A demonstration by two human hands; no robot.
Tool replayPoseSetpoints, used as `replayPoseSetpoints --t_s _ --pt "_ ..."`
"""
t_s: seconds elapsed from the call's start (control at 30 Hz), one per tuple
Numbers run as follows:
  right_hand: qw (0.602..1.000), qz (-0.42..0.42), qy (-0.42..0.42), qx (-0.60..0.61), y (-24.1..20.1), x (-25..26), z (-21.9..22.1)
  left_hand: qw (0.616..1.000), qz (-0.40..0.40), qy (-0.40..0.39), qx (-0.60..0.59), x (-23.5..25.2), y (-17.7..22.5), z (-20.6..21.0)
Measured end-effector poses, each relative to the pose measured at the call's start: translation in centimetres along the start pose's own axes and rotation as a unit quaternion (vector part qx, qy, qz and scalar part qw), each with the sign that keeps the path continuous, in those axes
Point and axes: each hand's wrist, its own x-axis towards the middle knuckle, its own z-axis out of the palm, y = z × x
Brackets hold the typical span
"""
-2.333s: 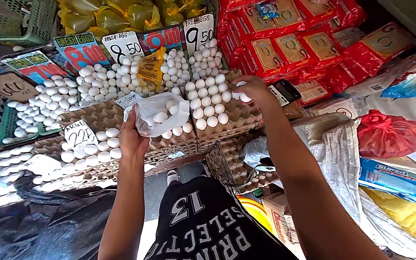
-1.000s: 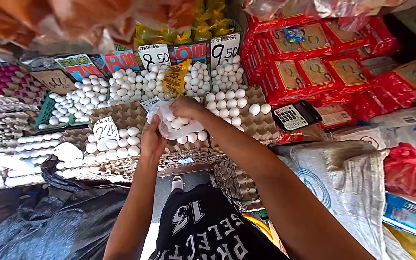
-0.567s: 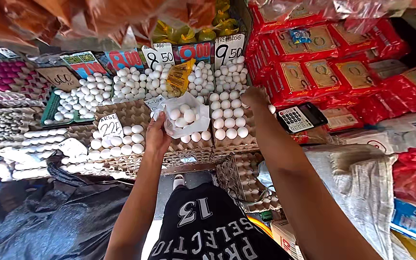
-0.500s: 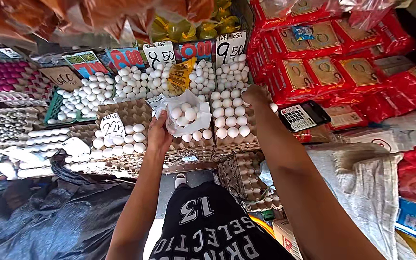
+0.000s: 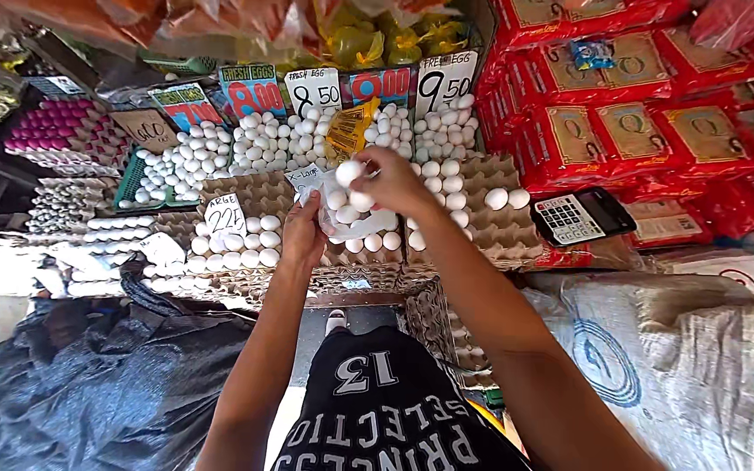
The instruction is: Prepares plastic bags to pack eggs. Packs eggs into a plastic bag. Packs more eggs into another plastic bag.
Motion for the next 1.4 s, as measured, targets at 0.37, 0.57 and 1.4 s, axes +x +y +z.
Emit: replayPoseSetpoints --t_s 0.37,0.57,1.4 --pt "0.955 -0.019 -0.18 -0.235 1.5 2.6 8.6 1.0 0.013 -0.001 0.007 0.3 0.2 -0.7" --pt "0.983 0.084 0.044 -0.158 3.6 1.9 -3.7 1.0 0.006 -0.005 0.019 -0.6 0.5 -1.6" --pt "0.999 0.003 -0.042 0.001 0.8 0.9 -0.4 0.959 0.036 -0.016 0.281 0.4 4.8 1.4"
